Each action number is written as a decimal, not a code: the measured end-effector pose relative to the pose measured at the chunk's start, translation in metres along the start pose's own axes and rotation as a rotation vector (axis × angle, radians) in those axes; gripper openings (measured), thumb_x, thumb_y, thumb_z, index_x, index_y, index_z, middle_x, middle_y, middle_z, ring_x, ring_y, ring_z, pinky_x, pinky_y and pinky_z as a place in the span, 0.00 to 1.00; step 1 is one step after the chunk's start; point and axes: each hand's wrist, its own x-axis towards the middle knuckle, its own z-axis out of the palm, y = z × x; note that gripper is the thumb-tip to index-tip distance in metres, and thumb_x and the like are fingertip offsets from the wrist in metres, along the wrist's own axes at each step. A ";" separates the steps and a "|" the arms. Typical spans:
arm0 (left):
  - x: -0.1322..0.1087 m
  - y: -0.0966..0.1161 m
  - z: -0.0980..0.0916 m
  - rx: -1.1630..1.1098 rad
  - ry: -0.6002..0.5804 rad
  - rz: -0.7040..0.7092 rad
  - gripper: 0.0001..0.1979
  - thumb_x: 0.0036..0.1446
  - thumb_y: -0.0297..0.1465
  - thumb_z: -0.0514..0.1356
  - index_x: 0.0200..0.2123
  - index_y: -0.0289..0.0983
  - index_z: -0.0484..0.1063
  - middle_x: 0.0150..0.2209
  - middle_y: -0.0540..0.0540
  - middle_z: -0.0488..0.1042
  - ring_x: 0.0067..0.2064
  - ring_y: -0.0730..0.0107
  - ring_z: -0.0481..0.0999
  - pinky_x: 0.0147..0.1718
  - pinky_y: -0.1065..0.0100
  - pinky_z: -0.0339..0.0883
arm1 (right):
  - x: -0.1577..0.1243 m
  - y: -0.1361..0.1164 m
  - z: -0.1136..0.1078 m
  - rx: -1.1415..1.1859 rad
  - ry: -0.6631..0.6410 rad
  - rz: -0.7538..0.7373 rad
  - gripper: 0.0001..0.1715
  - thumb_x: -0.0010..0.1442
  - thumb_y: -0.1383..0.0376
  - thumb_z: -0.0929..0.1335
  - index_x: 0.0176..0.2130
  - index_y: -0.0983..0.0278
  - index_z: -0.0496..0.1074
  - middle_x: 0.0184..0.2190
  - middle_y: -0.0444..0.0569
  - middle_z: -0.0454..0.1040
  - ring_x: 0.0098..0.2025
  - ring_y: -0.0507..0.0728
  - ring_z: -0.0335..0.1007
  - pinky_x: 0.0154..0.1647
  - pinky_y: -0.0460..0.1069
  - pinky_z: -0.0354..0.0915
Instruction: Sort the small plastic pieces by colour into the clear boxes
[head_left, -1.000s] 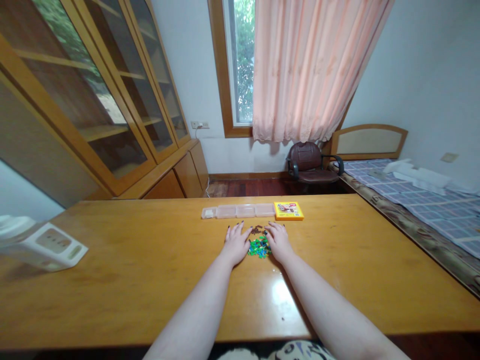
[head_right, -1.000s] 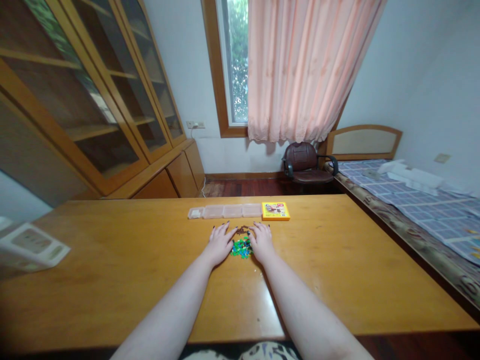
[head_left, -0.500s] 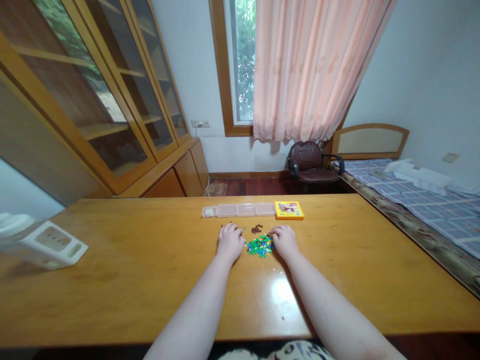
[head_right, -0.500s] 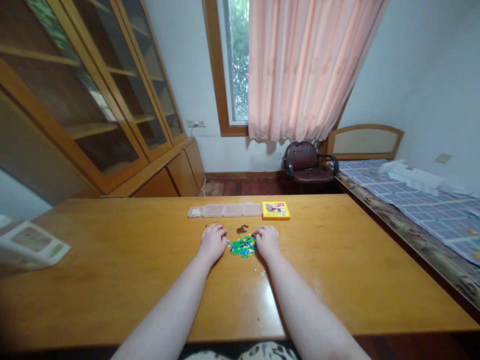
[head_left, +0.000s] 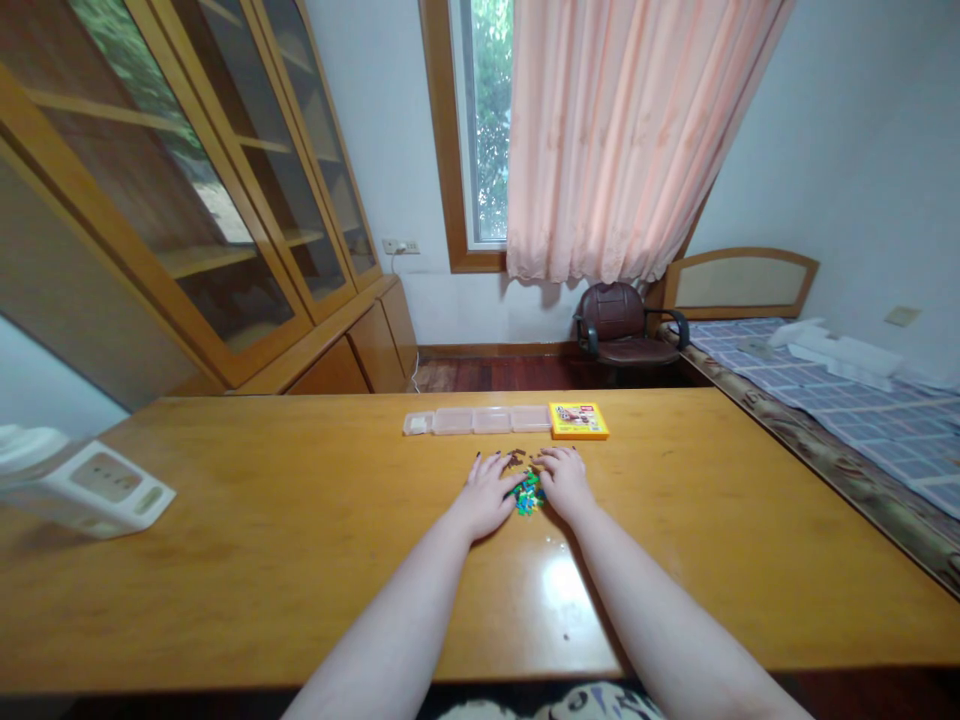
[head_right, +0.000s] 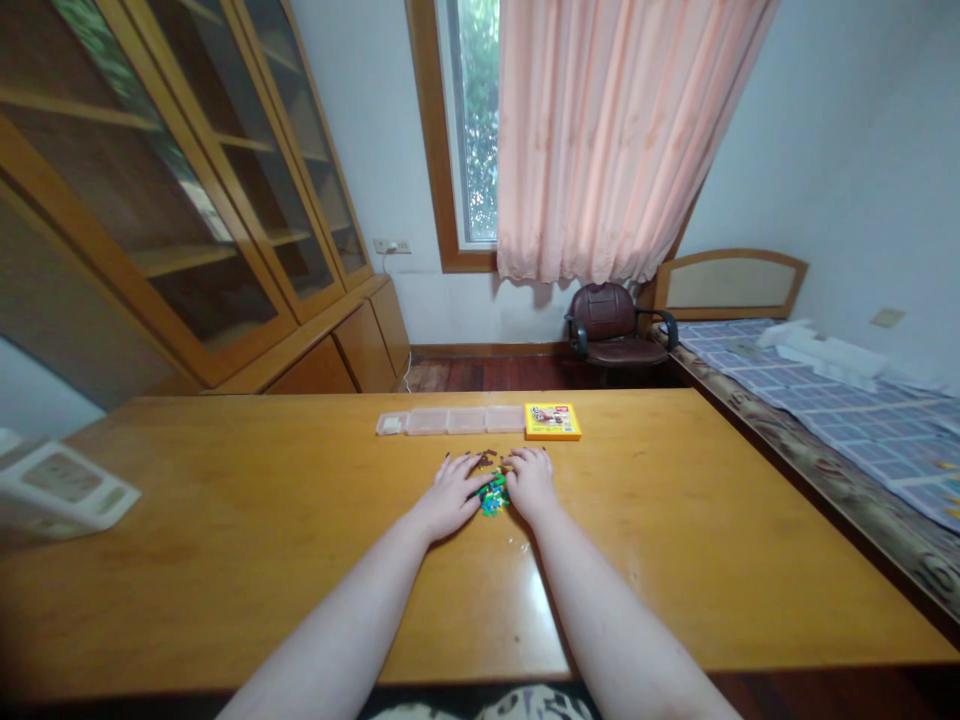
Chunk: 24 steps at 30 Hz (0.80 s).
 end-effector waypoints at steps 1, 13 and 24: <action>0.000 0.001 0.001 0.003 0.002 0.007 0.23 0.58 0.35 0.54 0.57 0.54 0.62 0.63 0.50 0.54 0.64 0.56 0.50 0.62 0.45 0.37 | 0.000 0.001 0.000 0.017 0.009 -0.001 0.17 0.55 0.69 0.61 0.36 0.58 0.78 0.45 0.46 0.74 0.51 0.57 0.62 0.59 0.54 0.48; 0.000 0.000 0.001 -0.002 0.024 0.001 0.19 0.58 0.35 0.55 0.53 0.52 0.67 0.63 0.49 0.56 0.63 0.56 0.52 0.62 0.45 0.38 | -0.001 -0.001 -0.002 -0.080 -0.052 0.016 0.17 0.56 0.68 0.63 0.37 0.55 0.79 0.48 0.45 0.74 0.51 0.58 0.62 0.58 0.56 0.47; 0.004 -0.014 0.002 0.041 0.053 -0.152 0.21 0.59 0.36 0.53 0.55 0.48 0.66 0.62 0.45 0.58 0.63 0.56 0.52 0.62 0.48 0.36 | -0.003 -0.003 0.003 -0.115 -0.070 0.014 0.20 0.57 0.66 0.62 0.47 0.55 0.75 0.54 0.47 0.68 0.57 0.62 0.55 0.61 0.61 0.42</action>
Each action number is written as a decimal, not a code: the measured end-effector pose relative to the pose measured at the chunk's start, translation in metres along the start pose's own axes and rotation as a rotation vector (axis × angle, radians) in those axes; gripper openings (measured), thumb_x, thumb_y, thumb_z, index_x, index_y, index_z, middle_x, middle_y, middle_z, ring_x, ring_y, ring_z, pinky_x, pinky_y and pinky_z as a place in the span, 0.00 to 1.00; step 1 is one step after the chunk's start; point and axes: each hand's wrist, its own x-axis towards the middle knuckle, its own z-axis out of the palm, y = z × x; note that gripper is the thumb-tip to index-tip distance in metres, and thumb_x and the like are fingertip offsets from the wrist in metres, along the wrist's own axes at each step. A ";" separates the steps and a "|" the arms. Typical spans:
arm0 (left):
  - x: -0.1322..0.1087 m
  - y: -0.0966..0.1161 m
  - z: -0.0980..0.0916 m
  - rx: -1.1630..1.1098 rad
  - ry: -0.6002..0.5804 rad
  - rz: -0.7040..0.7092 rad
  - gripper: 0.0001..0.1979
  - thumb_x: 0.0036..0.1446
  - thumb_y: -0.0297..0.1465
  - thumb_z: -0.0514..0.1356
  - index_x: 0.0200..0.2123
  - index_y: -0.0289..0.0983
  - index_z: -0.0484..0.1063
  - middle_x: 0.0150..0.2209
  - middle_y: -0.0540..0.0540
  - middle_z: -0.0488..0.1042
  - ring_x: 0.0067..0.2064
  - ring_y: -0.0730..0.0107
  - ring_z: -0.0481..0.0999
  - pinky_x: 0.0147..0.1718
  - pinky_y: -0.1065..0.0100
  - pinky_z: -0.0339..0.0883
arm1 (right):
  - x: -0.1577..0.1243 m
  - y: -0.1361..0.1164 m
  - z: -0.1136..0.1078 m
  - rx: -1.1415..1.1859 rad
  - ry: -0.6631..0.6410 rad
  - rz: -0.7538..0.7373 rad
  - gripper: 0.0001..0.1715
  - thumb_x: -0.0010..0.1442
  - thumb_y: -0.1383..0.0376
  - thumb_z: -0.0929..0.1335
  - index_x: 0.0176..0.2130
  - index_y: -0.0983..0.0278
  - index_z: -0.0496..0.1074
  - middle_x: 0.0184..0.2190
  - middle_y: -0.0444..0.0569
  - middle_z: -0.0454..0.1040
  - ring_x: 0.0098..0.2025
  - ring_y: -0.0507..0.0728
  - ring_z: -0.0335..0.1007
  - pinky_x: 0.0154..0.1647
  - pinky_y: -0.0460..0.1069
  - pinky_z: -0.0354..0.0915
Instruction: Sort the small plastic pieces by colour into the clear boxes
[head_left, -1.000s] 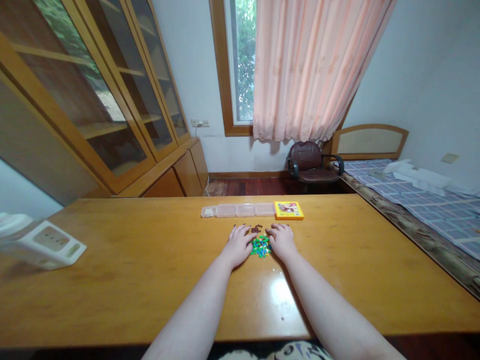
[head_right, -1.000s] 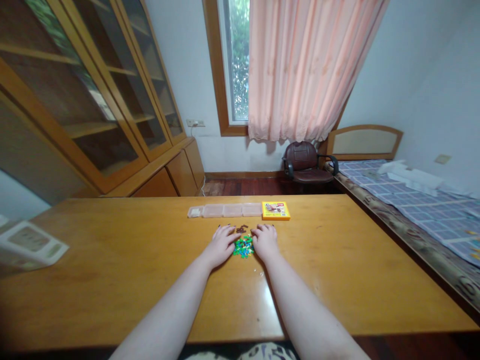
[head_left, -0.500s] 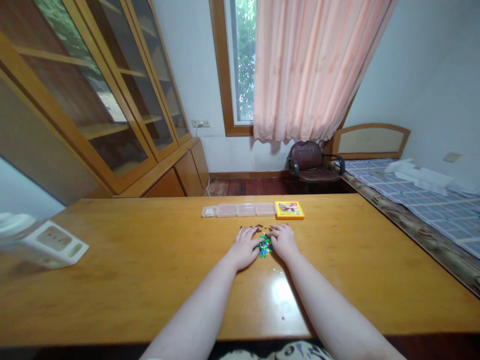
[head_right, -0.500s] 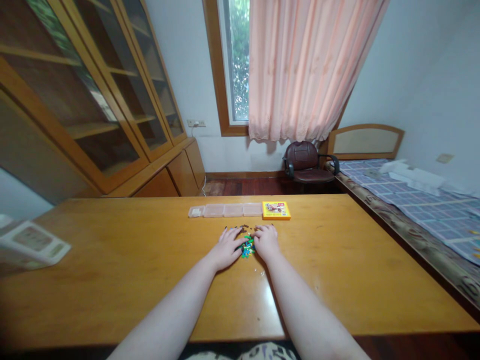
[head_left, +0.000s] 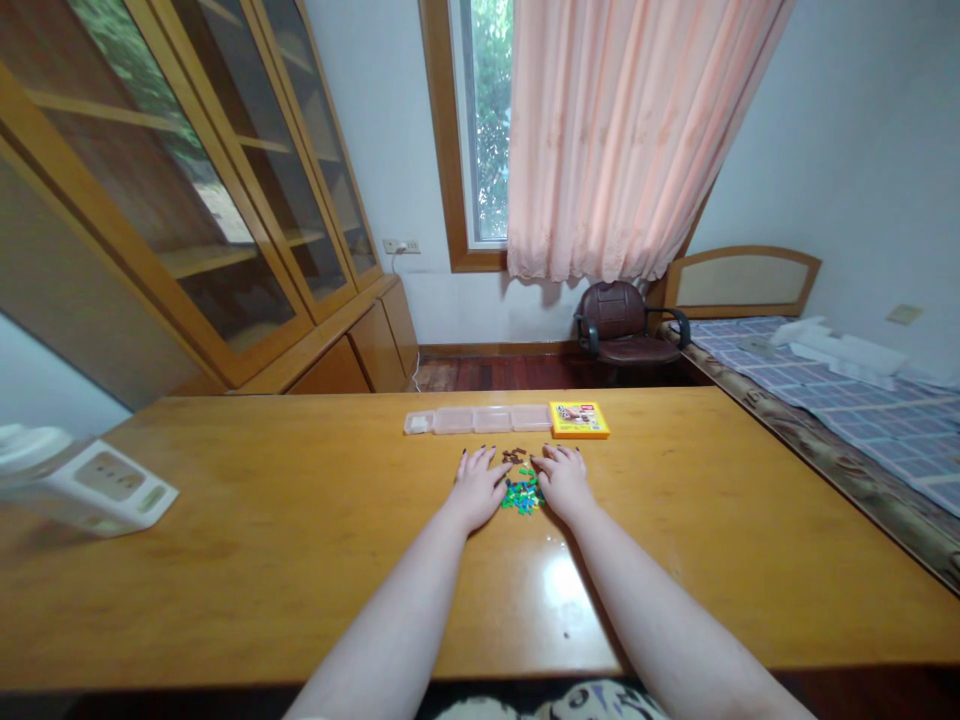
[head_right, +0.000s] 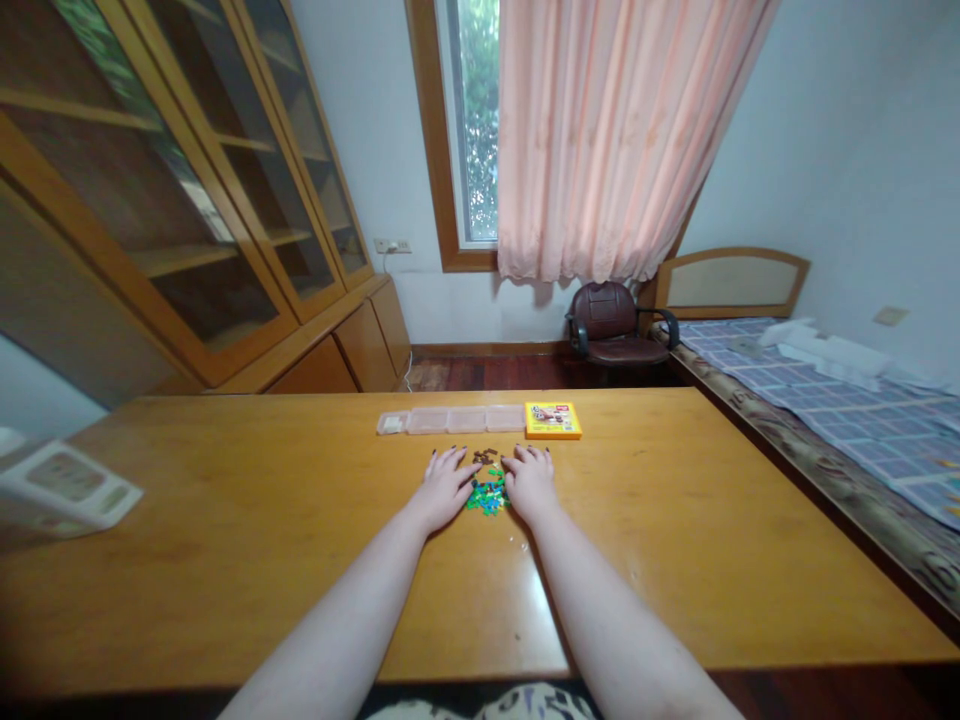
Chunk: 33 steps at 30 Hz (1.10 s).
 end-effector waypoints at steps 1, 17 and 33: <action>0.001 0.001 0.000 0.002 -0.004 -0.007 0.21 0.59 0.36 0.53 0.56 0.48 0.65 0.62 0.45 0.57 0.63 0.56 0.52 0.62 0.48 0.36 | 0.000 -0.001 0.000 -0.009 0.000 0.003 0.21 0.57 0.65 0.62 0.48 0.56 0.74 0.55 0.48 0.67 0.58 0.63 0.55 0.61 0.61 0.42; 0.000 -0.004 -0.003 -0.037 0.141 -0.013 0.20 0.53 0.26 0.54 0.49 0.43 0.73 0.54 0.45 0.68 0.57 0.60 0.62 0.60 0.54 0.49 | -0.004 -0.002 -0.005 0.141 -0.086 -0.176 0.18 0.58 0.63 0.63 0.46 0.52 0.75 0.56 0.44 0.67 0.61 0.62 0.50 0.62 0.63 0.38; -0.004 0.012 -0.008 -0.139 -0.136 0.297 0.24 0.59 0.34 0.51 0.60 0.47 0.59 0.60 0.50 0.63 0.63 0.62 0.55 0.63 0.48 0.36 | 0.000 0.003 -0.005 0.195 0.031 -0.107 0.20 0.62 0.61 0.59 0.35 0.58 0.79 0.50 0.45 0.73 0.54 0.60 0.59 0.60 0.58 0.46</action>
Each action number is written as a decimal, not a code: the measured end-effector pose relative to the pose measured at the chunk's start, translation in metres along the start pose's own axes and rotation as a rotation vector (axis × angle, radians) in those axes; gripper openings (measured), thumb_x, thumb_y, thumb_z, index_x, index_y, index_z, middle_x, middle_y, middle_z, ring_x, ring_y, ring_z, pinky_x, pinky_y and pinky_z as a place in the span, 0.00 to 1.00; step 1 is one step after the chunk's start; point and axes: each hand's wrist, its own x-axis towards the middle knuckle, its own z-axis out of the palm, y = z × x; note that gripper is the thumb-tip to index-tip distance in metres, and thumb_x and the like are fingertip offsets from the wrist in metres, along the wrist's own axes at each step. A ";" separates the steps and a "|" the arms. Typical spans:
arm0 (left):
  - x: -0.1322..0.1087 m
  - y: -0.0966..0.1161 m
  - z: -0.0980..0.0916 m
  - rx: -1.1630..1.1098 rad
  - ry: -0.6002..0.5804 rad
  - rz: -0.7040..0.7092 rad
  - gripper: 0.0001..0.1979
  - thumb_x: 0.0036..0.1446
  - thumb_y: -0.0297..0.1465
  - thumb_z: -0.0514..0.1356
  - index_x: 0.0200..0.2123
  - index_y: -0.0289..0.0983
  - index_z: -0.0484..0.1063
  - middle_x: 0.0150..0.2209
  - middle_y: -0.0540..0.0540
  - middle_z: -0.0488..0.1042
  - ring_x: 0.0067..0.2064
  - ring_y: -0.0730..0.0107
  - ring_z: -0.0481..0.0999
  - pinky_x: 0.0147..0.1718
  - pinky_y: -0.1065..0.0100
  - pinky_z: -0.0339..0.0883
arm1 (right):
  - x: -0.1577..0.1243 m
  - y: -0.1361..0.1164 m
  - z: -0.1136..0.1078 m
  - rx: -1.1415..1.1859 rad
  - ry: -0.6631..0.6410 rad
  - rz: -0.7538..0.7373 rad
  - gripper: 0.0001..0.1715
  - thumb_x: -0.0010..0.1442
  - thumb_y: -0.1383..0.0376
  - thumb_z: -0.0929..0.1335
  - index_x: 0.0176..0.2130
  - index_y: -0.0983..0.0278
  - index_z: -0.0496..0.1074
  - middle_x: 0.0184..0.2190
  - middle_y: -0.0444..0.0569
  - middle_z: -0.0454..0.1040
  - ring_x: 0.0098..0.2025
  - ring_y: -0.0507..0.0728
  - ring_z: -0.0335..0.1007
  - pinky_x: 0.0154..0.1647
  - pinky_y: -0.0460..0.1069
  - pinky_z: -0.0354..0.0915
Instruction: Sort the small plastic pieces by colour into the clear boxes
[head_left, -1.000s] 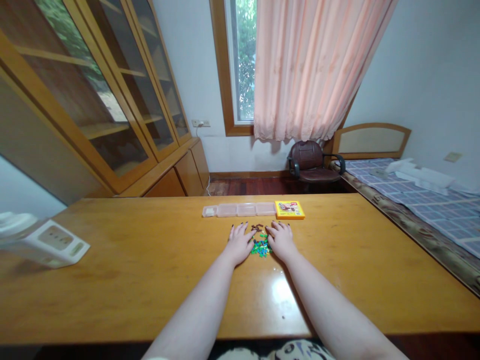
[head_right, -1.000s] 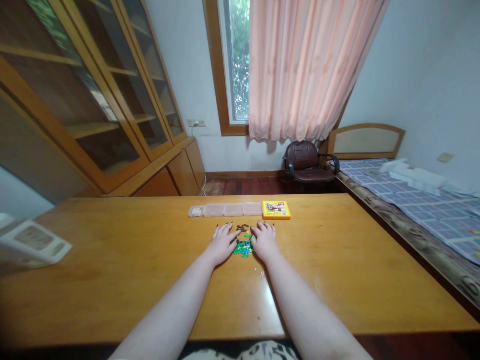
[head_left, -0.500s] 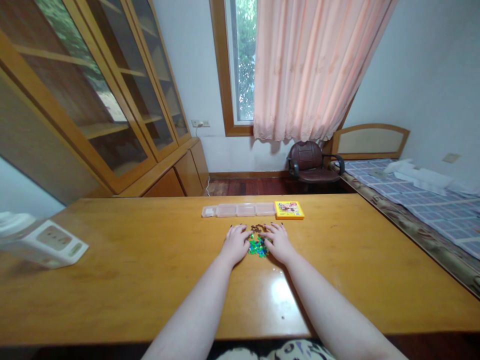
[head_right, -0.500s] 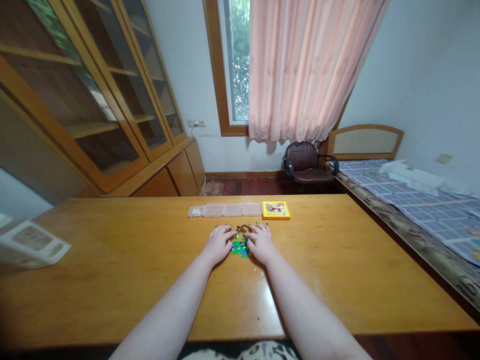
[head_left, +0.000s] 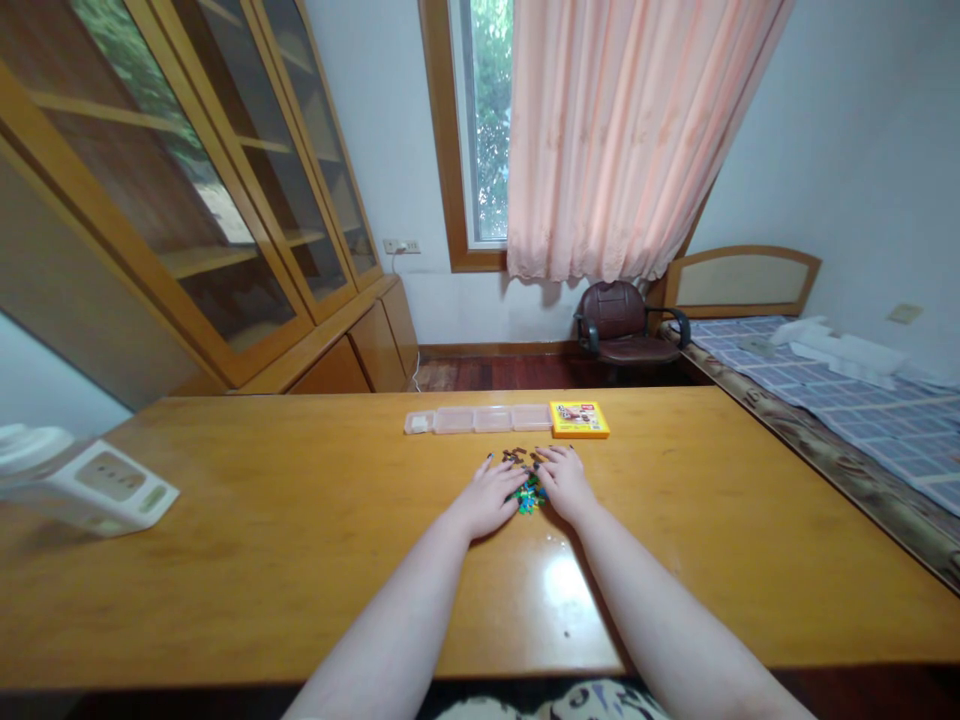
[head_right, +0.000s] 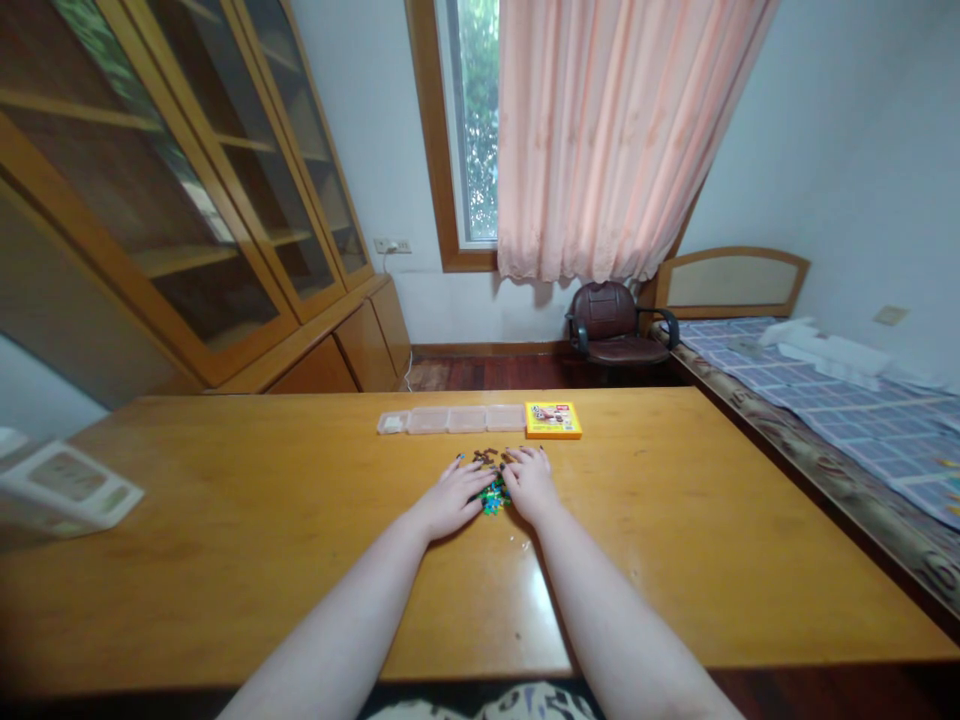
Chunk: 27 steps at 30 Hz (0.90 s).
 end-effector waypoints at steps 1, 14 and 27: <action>0.000 0.000 0.000 0.001 -0.004 0.001 0.24 0.60 0.34 0.51 0.60 0.48 0.59 0.60 0.51 0.63 0.63 0.62 0.55 0.63 0.47 0.35 | 0.000 0.000 0.000 -0.006 -0.012 0.010 0.20 0.62 0.61 0.59 0.35 0.58 0.79 0.51 0.45 0.73 0.55 0.60 0.58 0.60 0.59 0.45; -0.005 -0.009 -0.008 0.090 0.192 -0.205 0.14 0.60 0.33 0.51 0.44 0.45 0.75 0.45 0.48 0.77 0.55 0.60 0.65 0.62 0.43 0.34 | 0.001 0.004 -0.001 0.087 0.015 -0.041 0.21 0.62 0.62 0.59 0.32 0.55 0.79 0.45 0.43 0.76 0.52 0.58 0.62 0.58 0.58 0.50; -0.003 -0.011 0.001 0.140 0.148 -0.186 0.16 0.58 0.35 0.54 0.49 0.48 0.72 0.56 0.47 0.67 0.60 0.55 0.57 0.61 0.44 0.40 | 0.001 0.004 0.003 -0.016 -0.081 0.037 0.22 0.64 0.56 0.57 0.43 0.57 0.76 0.56 0.46 0.68 0.60 0.61 0.53 0.62 0.62 0.39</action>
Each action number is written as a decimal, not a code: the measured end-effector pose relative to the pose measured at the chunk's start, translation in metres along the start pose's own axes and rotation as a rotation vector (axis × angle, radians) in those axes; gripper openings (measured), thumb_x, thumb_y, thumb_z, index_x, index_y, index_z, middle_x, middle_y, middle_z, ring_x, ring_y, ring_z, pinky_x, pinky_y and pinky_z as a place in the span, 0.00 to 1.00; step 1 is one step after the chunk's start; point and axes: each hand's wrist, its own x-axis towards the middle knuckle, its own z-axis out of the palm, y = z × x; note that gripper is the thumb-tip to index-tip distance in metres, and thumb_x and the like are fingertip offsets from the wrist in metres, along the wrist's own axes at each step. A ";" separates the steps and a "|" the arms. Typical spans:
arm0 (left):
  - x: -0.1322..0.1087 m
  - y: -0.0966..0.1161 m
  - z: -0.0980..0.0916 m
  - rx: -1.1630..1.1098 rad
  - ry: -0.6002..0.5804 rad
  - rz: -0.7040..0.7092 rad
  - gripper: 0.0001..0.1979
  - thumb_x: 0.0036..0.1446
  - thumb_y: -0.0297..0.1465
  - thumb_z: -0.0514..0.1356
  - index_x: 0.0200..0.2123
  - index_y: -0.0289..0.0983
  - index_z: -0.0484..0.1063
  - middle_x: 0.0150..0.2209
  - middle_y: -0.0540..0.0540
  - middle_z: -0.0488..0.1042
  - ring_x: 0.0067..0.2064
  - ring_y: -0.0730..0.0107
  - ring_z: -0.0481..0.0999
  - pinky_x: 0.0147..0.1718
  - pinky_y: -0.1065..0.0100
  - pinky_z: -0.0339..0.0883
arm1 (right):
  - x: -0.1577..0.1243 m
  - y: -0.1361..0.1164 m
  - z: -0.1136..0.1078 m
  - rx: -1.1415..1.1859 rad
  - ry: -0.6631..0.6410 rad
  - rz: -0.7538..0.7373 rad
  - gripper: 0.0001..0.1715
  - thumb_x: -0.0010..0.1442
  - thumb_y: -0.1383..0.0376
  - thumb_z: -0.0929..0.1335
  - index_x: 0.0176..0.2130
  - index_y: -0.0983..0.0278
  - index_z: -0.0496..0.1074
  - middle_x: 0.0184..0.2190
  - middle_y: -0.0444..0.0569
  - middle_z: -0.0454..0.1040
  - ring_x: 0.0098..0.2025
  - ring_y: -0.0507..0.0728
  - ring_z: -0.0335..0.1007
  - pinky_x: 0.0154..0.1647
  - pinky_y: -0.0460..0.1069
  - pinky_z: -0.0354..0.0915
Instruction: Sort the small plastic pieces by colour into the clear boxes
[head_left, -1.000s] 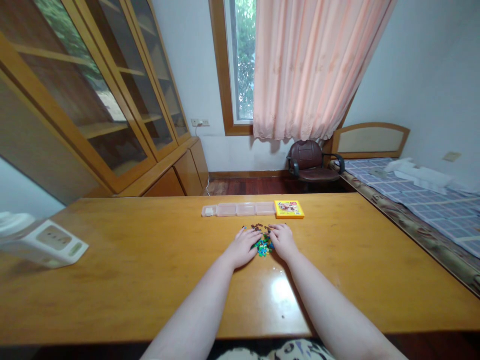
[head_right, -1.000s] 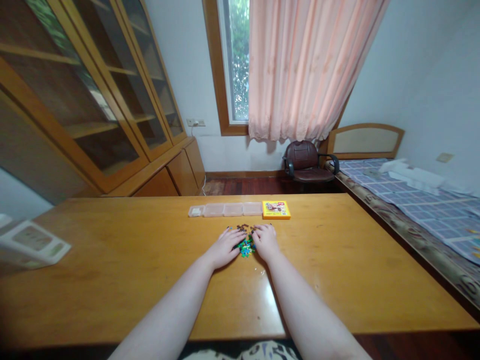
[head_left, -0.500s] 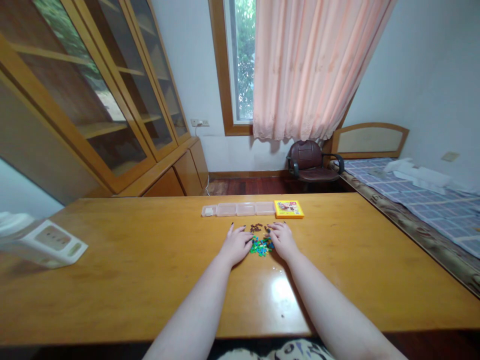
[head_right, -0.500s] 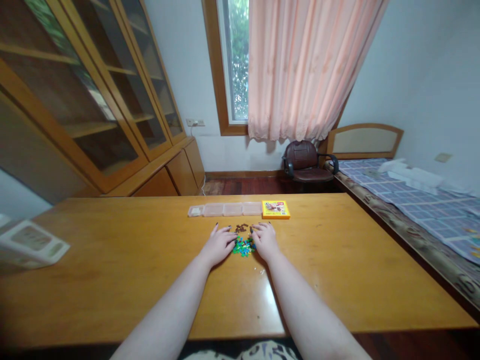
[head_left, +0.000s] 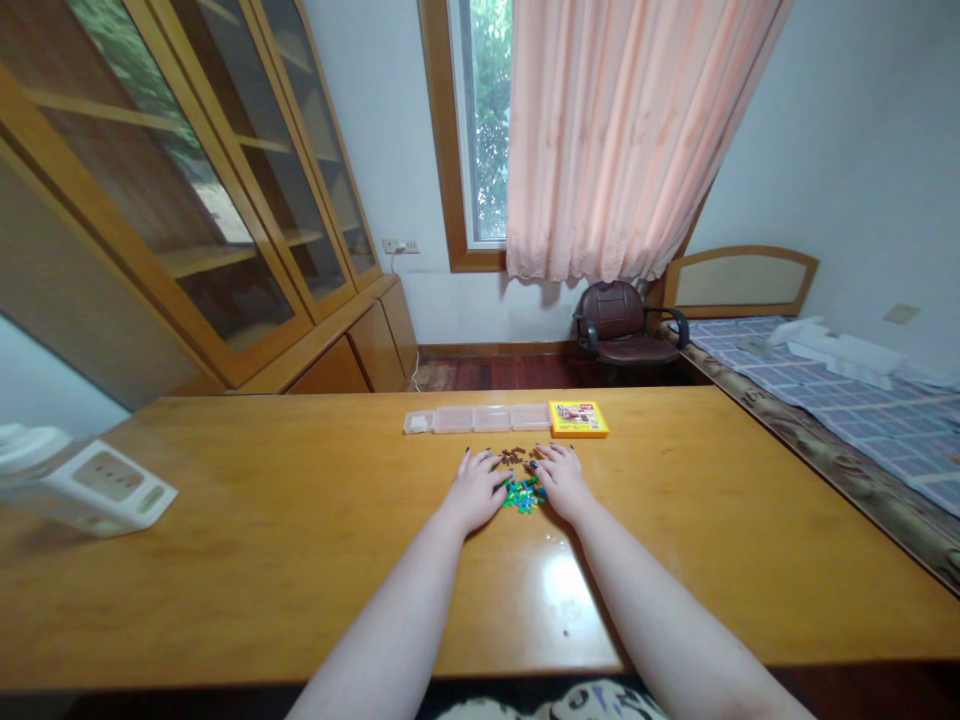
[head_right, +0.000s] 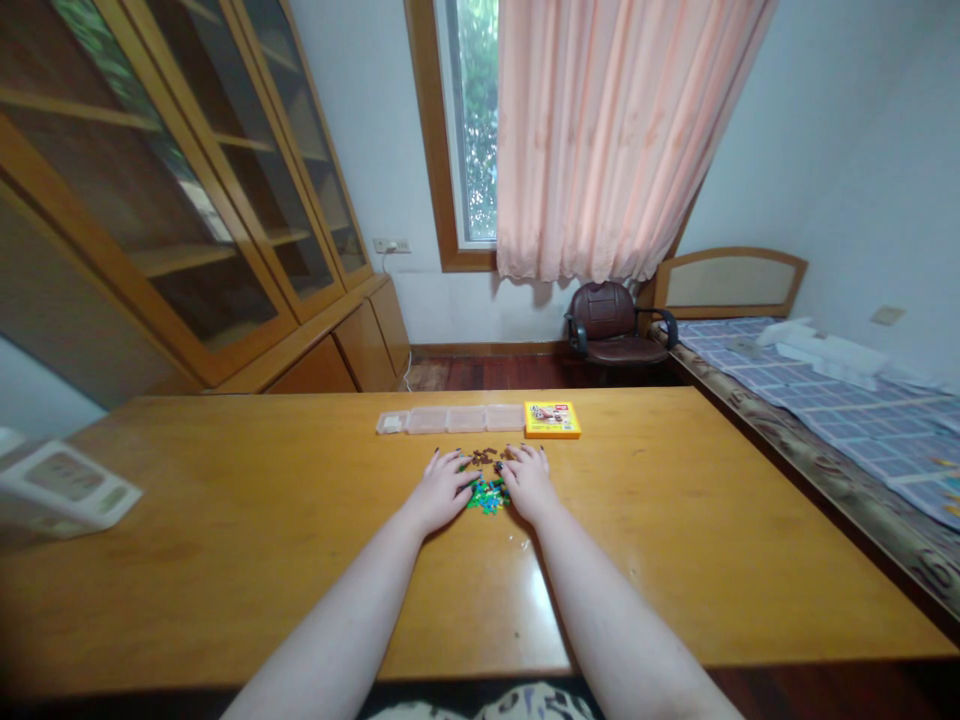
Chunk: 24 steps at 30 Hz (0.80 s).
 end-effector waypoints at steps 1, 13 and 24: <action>0.000 0.000 -0.001 0.007 0.012 -0.011 0.15 0.58 0.34 0.54 0.47 0.47 0.74 0.56 0.46 0.67 0.60 0.55 0.58 0.61 0.44 0.40 | 0.000 -0.001 0.000 -0.010 0.001 0.007 0.22 0.64 0.56 0.57 0.43 0.57 0.77 0.55 0.46 0.68 0.59 0.61 0.53 0.62 0.62 0.39; -0.001 0.002 -0.003 -0.010 0.013 0.018 0.15 0.56 0.32 0.55 0.46 0.46 0.74 0.55 0.46 0.68 0.59 0.56 0.59 0.61 0.45 0.40 | -0.001 -0.004 -0.003 -0.018 -0.008 0.006 0.22 0.65 0.56 0.57 0.42 0.56 0.77 0.55 0.46 0.68 0.59 0.61 0.54 0.62 0.62 0.39; -0.001 0.003 -0.009 -0.082 0.070 0.073 0.15 0.53 0.27 0.55 0.41 0.45 0.77 0.51 0.48 0.71 0.57 0.61 0.62 0.62 0.50 0.43 | -0.001 -0.001 -0.002 0.012 0.102 0.057 0.21 0.64 0.58 0.58 0.40 0.58 0.78 0.50 0.47 0.73 0.56 0.61 0.58 0.62 0.60 0.42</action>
